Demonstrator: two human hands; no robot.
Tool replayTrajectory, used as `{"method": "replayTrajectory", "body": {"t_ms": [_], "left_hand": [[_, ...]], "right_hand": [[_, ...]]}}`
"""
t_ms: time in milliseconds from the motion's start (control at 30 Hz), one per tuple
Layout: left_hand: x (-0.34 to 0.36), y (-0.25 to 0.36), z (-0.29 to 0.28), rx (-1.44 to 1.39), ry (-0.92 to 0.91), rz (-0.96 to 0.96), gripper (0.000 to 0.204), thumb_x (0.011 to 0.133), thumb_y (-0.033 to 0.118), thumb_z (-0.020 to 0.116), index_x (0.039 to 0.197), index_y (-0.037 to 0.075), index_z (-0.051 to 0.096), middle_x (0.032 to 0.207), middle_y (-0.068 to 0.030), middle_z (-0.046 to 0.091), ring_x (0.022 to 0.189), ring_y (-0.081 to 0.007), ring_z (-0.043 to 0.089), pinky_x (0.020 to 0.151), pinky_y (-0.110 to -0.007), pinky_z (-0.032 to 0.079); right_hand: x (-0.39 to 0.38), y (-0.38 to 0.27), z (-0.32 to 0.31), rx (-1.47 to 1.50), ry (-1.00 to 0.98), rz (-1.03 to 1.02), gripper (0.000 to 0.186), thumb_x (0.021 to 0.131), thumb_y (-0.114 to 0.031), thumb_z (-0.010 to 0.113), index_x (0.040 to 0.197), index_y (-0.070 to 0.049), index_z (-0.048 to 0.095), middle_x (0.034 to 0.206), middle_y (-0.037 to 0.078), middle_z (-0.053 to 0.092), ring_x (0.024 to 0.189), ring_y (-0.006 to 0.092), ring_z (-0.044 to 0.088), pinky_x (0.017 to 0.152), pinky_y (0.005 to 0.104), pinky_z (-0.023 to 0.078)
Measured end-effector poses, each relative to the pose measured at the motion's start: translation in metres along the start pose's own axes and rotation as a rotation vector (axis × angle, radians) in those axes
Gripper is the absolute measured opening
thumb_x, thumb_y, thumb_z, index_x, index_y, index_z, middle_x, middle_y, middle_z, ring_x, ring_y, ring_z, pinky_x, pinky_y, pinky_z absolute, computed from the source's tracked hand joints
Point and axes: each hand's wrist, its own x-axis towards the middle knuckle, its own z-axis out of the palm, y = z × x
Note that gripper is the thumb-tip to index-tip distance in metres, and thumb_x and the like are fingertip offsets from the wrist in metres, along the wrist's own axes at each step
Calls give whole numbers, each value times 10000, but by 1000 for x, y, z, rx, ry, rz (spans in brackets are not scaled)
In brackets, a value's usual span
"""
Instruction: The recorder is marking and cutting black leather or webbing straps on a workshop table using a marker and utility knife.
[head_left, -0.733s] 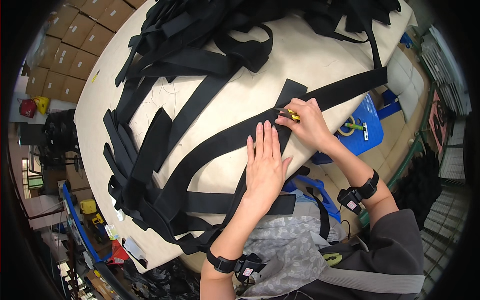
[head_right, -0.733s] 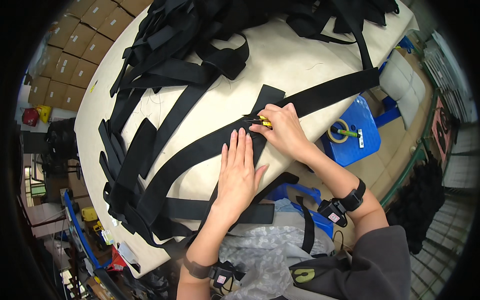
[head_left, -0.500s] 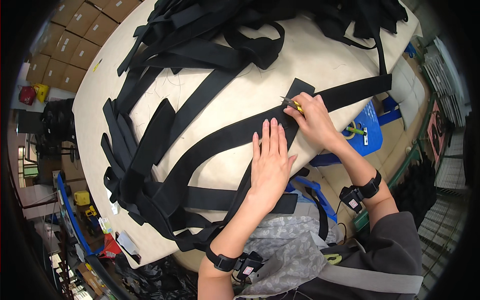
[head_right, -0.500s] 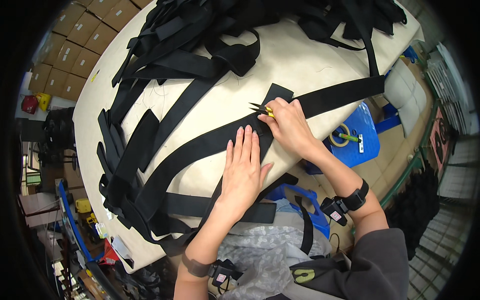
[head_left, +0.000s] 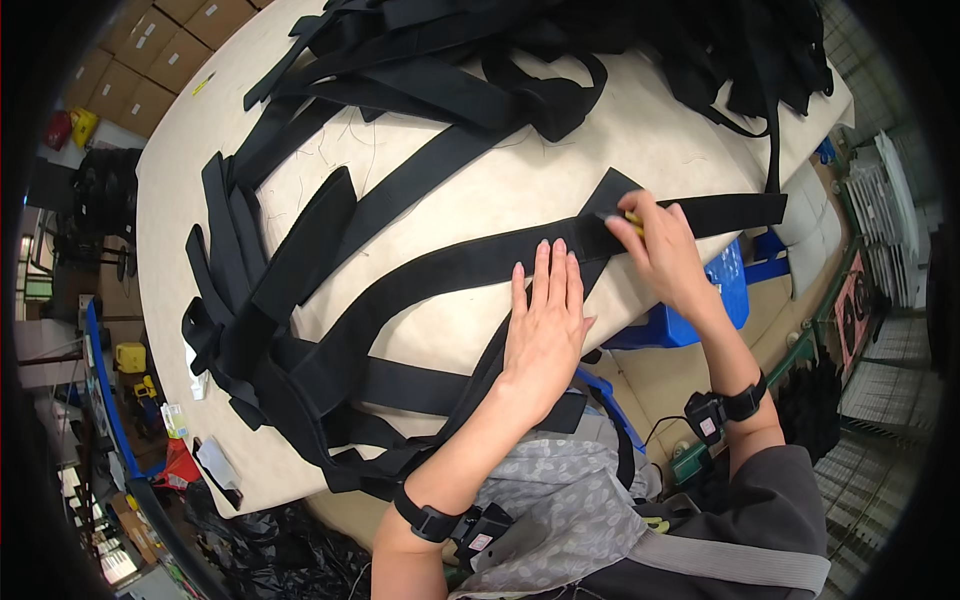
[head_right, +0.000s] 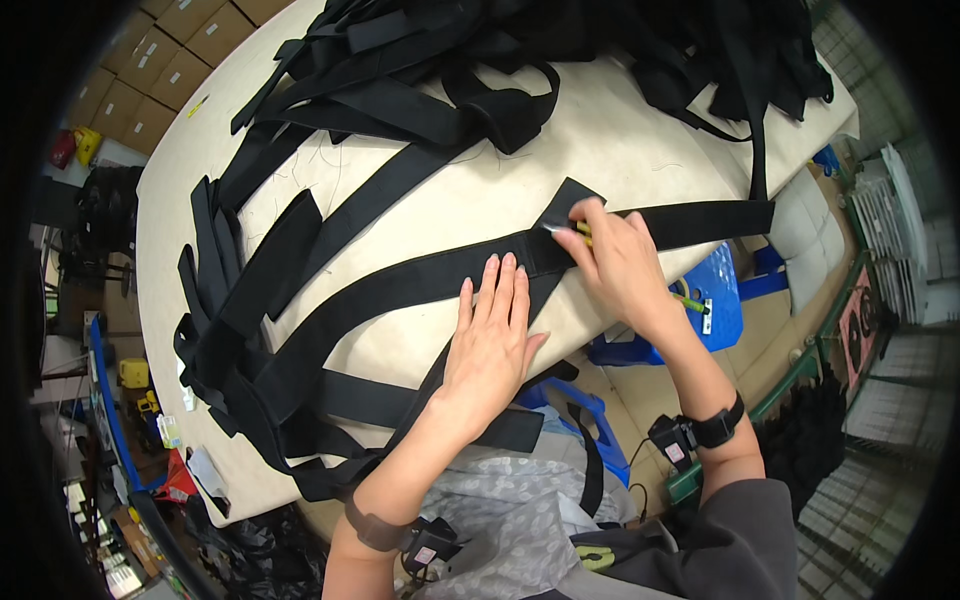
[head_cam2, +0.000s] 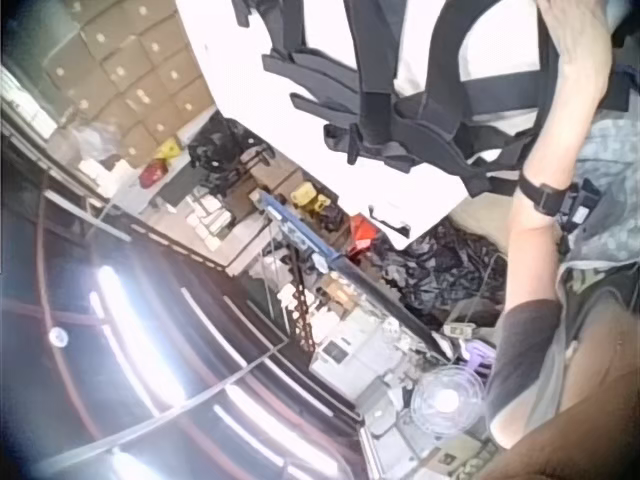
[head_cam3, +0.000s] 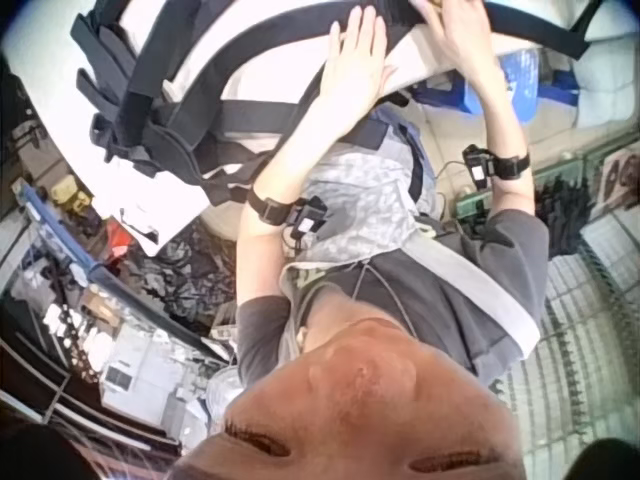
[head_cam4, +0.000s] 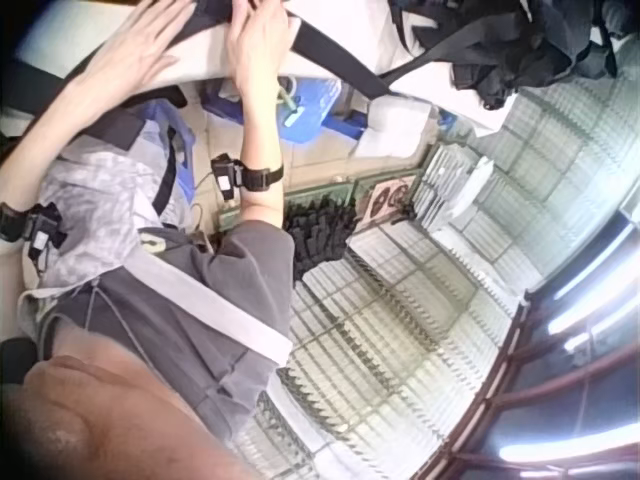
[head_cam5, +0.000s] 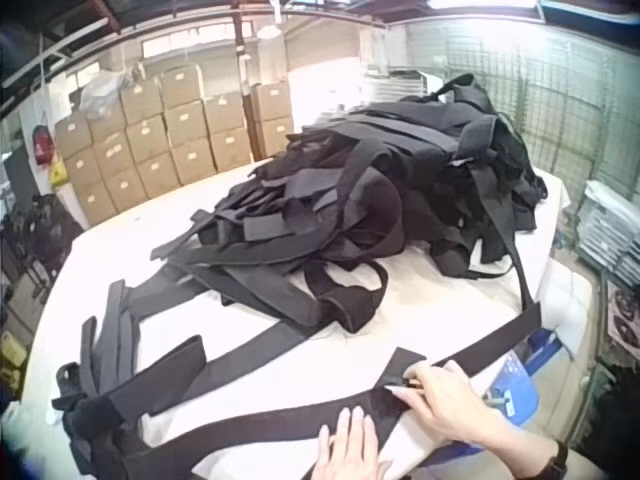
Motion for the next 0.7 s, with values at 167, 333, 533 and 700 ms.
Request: {"method": "replayTrajectory", "body": {"t_ms": [167, 333, 533, 700], "left_hand": [[2, 2, -2, 15, -9, 5, 668, 870, 296, 557, 1347, -86, 288, 1428, -231, 259, 1357, -333, 215, 1084, -491, 209], [2, 2, -2, 21, -12, 2, 667, 873, 297, 552, 1352, -82, 284, 1431, -226, 256, 1358, -329, 214, 1085, -491, 205], [1, 2, -2, 20, -5, 8, 670, 874, 302, 549, 1354, -81, 281, 1433, -227, 253, 1360, -329, 210, 1087, -490, 202], [0, 1, -1, 20, -10, 8, 669, 877, 302, 547, 1355, -81, 278, 1432, -228, 254, 1362, -328, 206, 1088, -490, 198]], "right_hand": [[-9, 3, 1, -104, 8, -172, 214, 832, -230, 616, 824, -51, 499, 655, 83, 514, 617, 262, 532, 582, 358, 406], [-6, 5, 5, -107, 20, -212, 227, 814, -223, 631, 757, -59, 485, 623, 75, 475, 587, 255, 513, 534, 359, 407], [-5, 5, 6, -98, 26, -220, 227, 813, -221, 633, 736, -61, 491, 609, 72, 469, 582, 251, 515, 526, 360, 407], [-4, 5, 7, -47, 23, -228, 202, 815, -222, 631, 756, -66, 516, 601, 70, 477, 572, 256, 520, 522, 363, 411]]}}
